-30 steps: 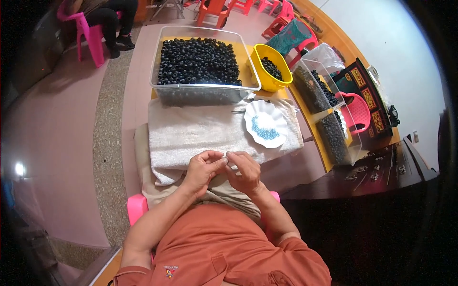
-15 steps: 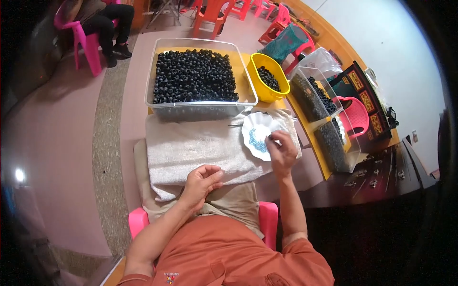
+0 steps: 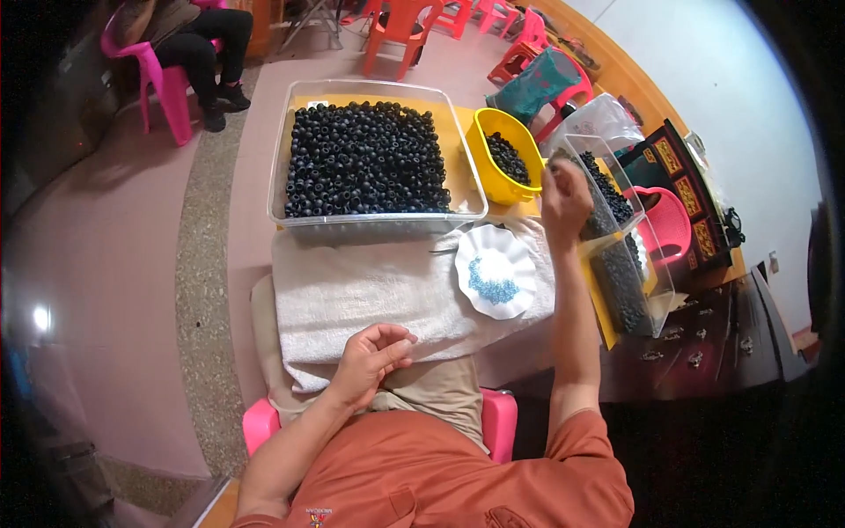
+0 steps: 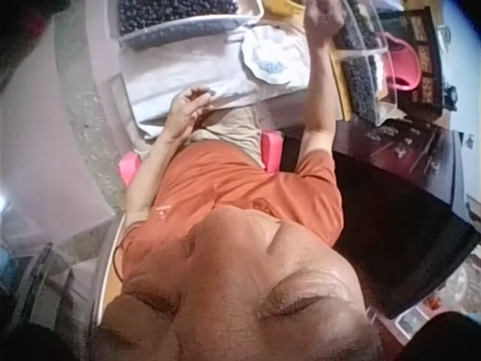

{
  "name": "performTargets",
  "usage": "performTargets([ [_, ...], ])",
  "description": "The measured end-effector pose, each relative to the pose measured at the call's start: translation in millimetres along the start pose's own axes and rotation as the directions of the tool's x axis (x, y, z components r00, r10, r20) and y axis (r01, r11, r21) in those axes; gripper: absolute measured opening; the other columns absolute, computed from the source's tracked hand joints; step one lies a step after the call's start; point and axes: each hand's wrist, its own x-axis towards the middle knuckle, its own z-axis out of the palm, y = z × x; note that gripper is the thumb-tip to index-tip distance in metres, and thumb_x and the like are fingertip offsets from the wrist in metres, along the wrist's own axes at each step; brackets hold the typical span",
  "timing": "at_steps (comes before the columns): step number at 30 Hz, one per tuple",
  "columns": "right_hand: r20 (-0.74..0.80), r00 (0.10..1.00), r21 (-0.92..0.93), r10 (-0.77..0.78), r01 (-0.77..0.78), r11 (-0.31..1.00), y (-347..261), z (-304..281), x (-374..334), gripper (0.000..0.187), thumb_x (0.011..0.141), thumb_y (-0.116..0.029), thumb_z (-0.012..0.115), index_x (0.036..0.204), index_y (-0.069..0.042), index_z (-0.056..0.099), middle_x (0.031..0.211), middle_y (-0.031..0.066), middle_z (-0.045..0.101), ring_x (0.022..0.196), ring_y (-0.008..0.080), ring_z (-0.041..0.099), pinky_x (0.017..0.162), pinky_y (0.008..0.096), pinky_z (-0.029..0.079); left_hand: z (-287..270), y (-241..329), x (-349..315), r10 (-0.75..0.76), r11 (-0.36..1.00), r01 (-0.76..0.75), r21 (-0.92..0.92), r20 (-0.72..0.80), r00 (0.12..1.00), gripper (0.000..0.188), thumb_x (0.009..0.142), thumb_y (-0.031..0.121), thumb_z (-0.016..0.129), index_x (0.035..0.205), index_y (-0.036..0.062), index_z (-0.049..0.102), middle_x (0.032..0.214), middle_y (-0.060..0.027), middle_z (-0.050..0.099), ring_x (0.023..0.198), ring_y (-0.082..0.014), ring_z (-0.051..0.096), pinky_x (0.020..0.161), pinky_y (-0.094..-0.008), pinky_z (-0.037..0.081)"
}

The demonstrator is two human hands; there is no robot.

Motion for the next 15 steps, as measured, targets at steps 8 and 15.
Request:
performTargets([
  [8, 0.282, 0.939, -0.203, 0.198, -0.143, 0.969, 67.1, 36.0, 44.2, 0.024, 0.083, -0.010, 0.069, 0.105, 0.001, 0.069, 0.087, 0.0113, 0.072, 0.075, 0.0153, 0.068, 0.069, 0.0250, 0.052, -1.0, 5.0, 3.0, -0.006, 1.000, 0.006, -0.029, -0.024, 1.000, 0.020, 0.088, 0.004, 0.066, 0.106, 0.0012, 0.059, 0.103, -0.0096, 0.064, 0.086, -0.0137, 0.062, 0.078, -0.0266, 0.055],
  [15, 0.711, 0.698, 0.103, -0.083, 0.013, 0.995, -39.8, 66.1, 23.8, 0.013, 0.080, -0.001, 0.071, 0.093, -0.001, 0.069, 0.079, 0.0071, 0.067, 0.069, 0.0106, 0.062, 0.064, 0.0231, 0.050, -4.2, 0.5, 2.2, 0.001, 1.000, -0.001, -0.019, -0.003, 1.000, 0.019, 0.088, 0.003, 0.066, 0.105, 0.0014, 0.059, 0.103, -0.0093, 0.064, 0.087, -0.0124, 0.062, 0.077, -0.0259, 0.055],
])
